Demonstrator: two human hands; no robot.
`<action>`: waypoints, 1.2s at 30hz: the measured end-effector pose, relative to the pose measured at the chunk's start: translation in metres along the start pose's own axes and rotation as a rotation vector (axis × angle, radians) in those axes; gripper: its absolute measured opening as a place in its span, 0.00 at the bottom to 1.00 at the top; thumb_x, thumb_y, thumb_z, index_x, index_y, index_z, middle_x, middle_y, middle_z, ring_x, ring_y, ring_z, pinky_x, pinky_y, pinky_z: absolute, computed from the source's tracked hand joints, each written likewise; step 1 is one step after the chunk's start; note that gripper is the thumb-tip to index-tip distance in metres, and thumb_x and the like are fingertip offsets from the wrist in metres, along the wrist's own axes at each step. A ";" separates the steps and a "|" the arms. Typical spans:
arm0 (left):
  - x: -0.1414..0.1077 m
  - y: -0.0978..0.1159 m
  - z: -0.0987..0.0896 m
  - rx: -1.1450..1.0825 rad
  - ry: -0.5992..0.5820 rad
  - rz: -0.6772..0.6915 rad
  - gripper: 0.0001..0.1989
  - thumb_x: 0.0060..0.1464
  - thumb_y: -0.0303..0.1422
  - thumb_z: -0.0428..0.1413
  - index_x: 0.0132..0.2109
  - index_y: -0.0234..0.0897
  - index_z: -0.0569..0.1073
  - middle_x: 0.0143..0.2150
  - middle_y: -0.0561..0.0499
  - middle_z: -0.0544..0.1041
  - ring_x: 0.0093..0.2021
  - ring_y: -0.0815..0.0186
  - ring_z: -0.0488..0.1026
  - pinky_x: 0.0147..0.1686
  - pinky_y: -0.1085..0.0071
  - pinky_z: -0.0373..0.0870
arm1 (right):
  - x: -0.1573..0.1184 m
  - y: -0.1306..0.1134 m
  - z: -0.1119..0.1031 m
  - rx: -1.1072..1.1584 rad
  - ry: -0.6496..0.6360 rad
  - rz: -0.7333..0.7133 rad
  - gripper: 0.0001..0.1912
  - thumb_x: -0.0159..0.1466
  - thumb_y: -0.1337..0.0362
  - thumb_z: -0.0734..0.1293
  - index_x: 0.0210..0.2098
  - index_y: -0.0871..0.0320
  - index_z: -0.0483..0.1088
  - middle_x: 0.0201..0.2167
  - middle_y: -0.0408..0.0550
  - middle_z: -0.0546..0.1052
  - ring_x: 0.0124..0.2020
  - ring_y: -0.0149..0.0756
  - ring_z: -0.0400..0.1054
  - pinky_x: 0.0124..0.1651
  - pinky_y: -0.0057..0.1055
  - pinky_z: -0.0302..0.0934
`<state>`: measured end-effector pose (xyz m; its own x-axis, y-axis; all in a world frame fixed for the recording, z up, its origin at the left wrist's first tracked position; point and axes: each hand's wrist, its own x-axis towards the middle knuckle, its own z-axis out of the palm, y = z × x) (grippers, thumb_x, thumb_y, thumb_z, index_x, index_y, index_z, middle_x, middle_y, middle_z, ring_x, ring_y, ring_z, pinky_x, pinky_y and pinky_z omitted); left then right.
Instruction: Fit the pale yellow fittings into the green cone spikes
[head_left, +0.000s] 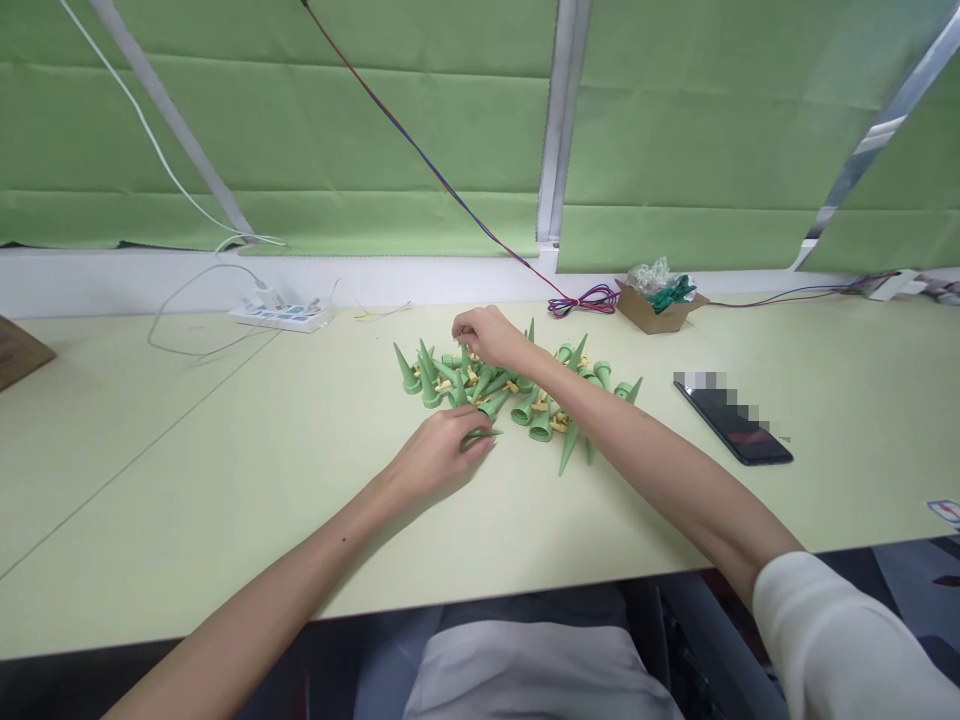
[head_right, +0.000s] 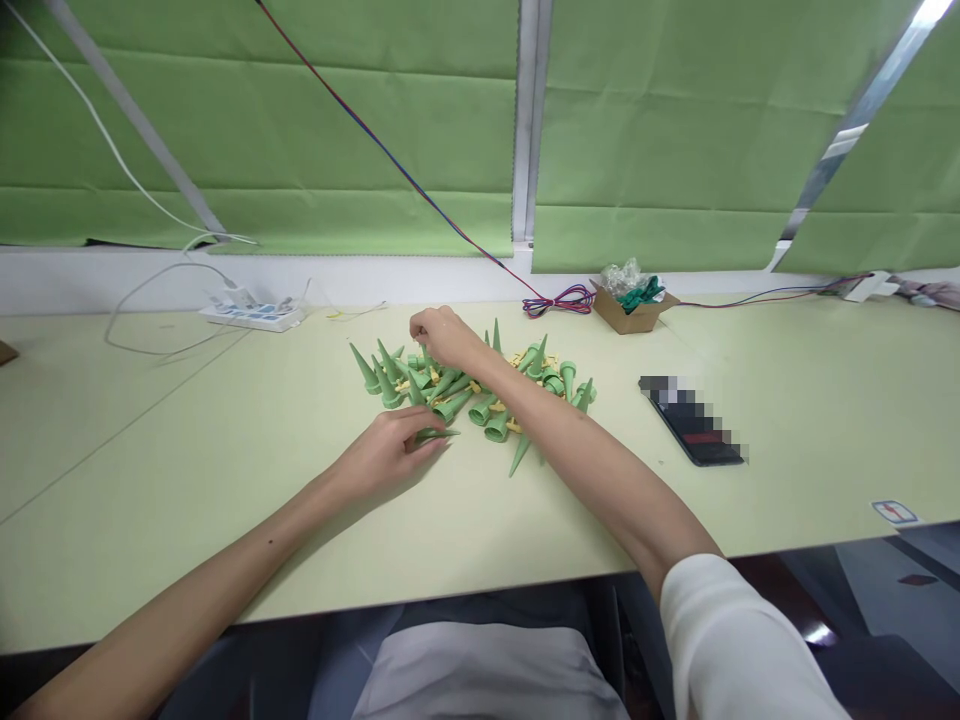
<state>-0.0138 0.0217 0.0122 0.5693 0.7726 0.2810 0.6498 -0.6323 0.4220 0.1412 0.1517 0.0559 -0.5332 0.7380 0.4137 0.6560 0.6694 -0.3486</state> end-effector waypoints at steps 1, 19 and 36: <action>0.000 0.000 0.000 0.000 0.001 0.002 0.10 0.62 0.36 0.53 0.39 0.38 0.78 0.38 0.47 0.79 0.32 0.64 0.73 0.33 0.67 0.67 | 0.001 -0.001 0.001 0.014 -0.010 0.009 0.14 0.63 0.74 0.59 0.37 0.61 0.77 0.29 0.47 0.77 0.32 0.34 0.66 0.39 0.27 0.57; -0.001 -0.007 0.004 0.038 -0.018 0.005 0.09 0.62 0.31 0.51 0.40 0.39 0.77 0.42 0.46 0.79 0.35 0.61 0.76 0.34 0.67 0.68 | -0.028 -0.017 -0.011 -0.070 0.108 0.039 0.17 0.68 0.74 0.58 0.52 0.64 0.70 0.47 0.57 0.77 0.49 0.43 0.70 0.50 0.33 0.58; -0.002 -0.002 0.002 -0.019 0.048 0.134 0.12 0.68 0.33 0.46 0.46 0.37 0.74 0.44 0.45 0.75 0.41 0.62 0.74 0.42 0.67 0.68 | -0.128 -0.015 -0.004 -0.092 0.065 -0.027 0.13 0.72 0.66 0.57 0.41 0.59 0.73 0.37 0.51 0.77 0.37 0.38 0.69 0.39 0.30 0.57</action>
<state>-0.0148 0.0214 0.0090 0.6251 0.6836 0.3767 0.5598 -0.7290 0.3939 0.2014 0.0464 0.0113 -0.5178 0.7103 0.4768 0.6894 0.6764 -0.2591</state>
